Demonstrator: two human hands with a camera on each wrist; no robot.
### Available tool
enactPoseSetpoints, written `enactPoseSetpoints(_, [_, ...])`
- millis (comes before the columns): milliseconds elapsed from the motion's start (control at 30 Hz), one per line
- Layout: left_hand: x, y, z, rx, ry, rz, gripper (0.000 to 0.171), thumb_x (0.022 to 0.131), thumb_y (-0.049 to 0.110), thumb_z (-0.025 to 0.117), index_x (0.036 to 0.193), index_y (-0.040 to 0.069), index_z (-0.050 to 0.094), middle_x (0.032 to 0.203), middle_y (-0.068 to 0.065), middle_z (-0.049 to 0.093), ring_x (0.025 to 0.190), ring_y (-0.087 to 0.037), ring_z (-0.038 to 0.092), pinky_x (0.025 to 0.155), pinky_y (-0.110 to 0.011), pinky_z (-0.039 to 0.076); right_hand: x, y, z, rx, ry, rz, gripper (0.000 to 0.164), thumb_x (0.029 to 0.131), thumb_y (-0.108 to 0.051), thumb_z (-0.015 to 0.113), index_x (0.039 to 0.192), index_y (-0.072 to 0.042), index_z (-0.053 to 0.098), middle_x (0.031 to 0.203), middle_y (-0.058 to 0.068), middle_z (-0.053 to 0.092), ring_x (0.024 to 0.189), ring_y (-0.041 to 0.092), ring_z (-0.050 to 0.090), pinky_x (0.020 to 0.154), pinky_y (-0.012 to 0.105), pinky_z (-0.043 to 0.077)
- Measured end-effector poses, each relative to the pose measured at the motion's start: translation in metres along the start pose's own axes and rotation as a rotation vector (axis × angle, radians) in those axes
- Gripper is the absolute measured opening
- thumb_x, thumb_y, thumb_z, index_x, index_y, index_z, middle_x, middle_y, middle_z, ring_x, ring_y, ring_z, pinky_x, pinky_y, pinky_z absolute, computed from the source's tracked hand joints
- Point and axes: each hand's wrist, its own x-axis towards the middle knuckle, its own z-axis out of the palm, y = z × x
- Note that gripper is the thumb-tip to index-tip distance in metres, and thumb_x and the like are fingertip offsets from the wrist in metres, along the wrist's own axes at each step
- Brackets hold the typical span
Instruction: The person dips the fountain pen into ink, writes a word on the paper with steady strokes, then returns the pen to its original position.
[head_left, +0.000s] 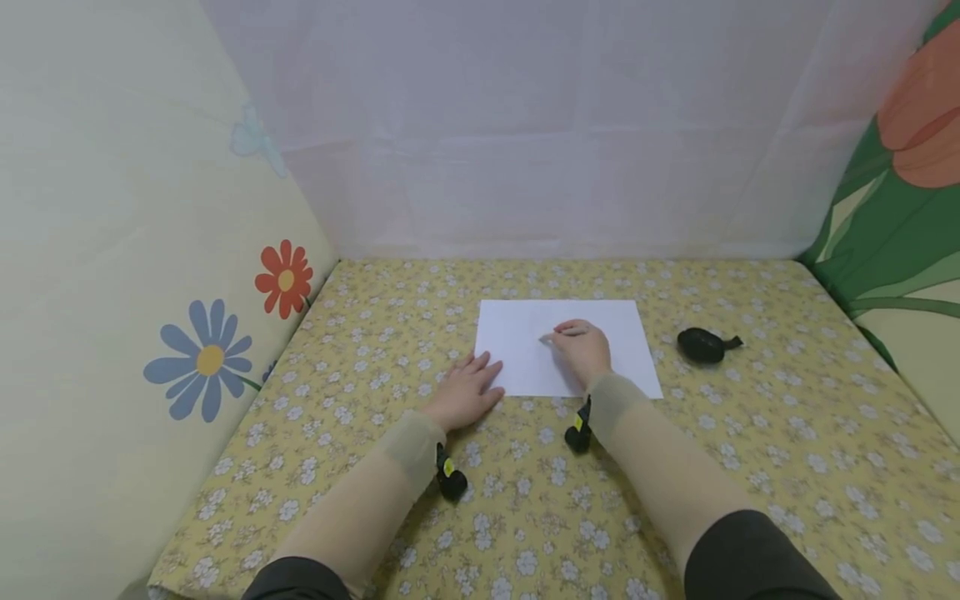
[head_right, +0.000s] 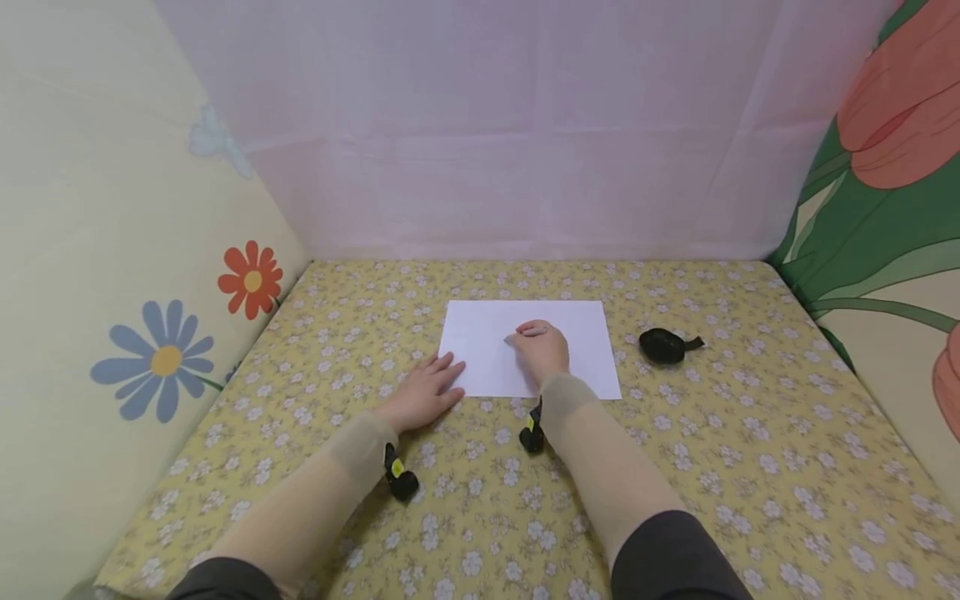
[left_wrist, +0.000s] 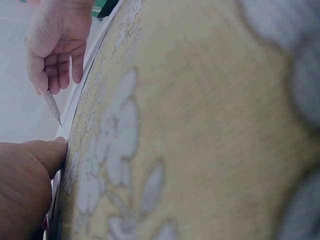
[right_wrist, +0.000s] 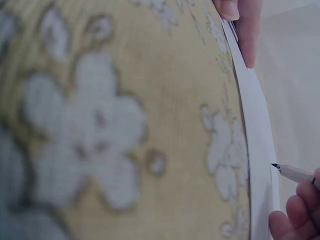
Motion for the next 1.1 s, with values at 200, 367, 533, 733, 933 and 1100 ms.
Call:
enactPoseSetpoints(200, [0.000,0.000,-0.001,-0.007,-0.009,-0.004,0.054,0.089,0.047,0.033,0.136,0.024,0.023,0.142,0.001,0.010,0.128,-0.022,0.003,0.101,-0.042,0.000,0.001,0.004,-0.004,0.007,0.002,0.001,0.023,0.073,-0.031,0.067,0.090,-0.016,0.063,0.091,-0.001,0.057,0.084,0.016,0.050,0.073,0.032,0.041])
enactPoseSetpoints(367, [-0.001,0.001,-0.002,-0.007,-0.009,0.000,0.053,0.089,0.046,0.033,0.136,0.024,0.023,0.142,0.000,0.010,0.128,-0.022,0.003,0.100,-0.042,0.001,0.002,0.006,-0.007,0.009,0.017,0.004,0.022,0.072,-0.030,0.067,0.089,-0.017,0.063,0.092,-0.002,0.058,0.085,0.016,0.050,0.073,0.031,0.041])
enactPoseSetpoints(533, [-0.002,0.001,-0.002,-0.009,-0.009,-0.002,0.053,0.089,0.046,0.033,0.137,0.024,0.023,0.142,0.001,0.010,0.128,-0.022,0.003,0.101,-0.042,0.001,0.002,0.008,-0.011,0.011,0.020,0.022,0.021,0.072,-0.030,0.068,0.088,-0.018,0.063,0.092,-0.003,0.057,0.083,0.015,0.050,0.069,0.029,0.042])
enactPoseSetpoints(733, [0.000,0.001,-0.001,-0.006,-0.013,-0.010,0.053,0.089,0.046,0.034,0.136,0.025,0.023,0.142,0.002,0.010,0.128,-0.021,0.003,0.101,-0.041,0.001,0.002,0.010,-0.015,0.029,0.020,0.028,0.023,0.071,-0.029,0.068,0.089,-0.017,0.064,0.094,-0.003,0.056,0.085,0.015,0.050,0.073,0.030,0.041])
enactPoseSetpoints(933, [-0.001,-0.001,-0.001,-0.012,-0.007,0.006,0.053,0.089,0.046,0.034,0.137,0.024,0.023,0.142,0.001,0.010,0.128,-0.022,0.004,0.101,-0.042,0.002,0.002,0.010,-0.020,0.052,0.013,0.036,0.023,0.071,-0.028,0.068,0.090,-0.016,0.063,0.095,-0.002,0.056,0.087,0.016,0.049,0.074,0.031,0.041])
enactPoseSetpoints(1100, [-0.001,0.000,-0.002,-0.016,-0.010,0.001,0.054,0.089,0.046,0.034,0.137,0.024,0.023,0.142,0.001,0.010,0.128,-0.022,0.003,0.101,-0.042,0.001,0.002,0.009,-0.023,0.035,0.028,0.040,0.024,0.070,-0.029,0.069,0.089,-0.016,0.063,0.095,-0.002,0.056,0.087,0.016,0.049,0.074,0.030,0.041])
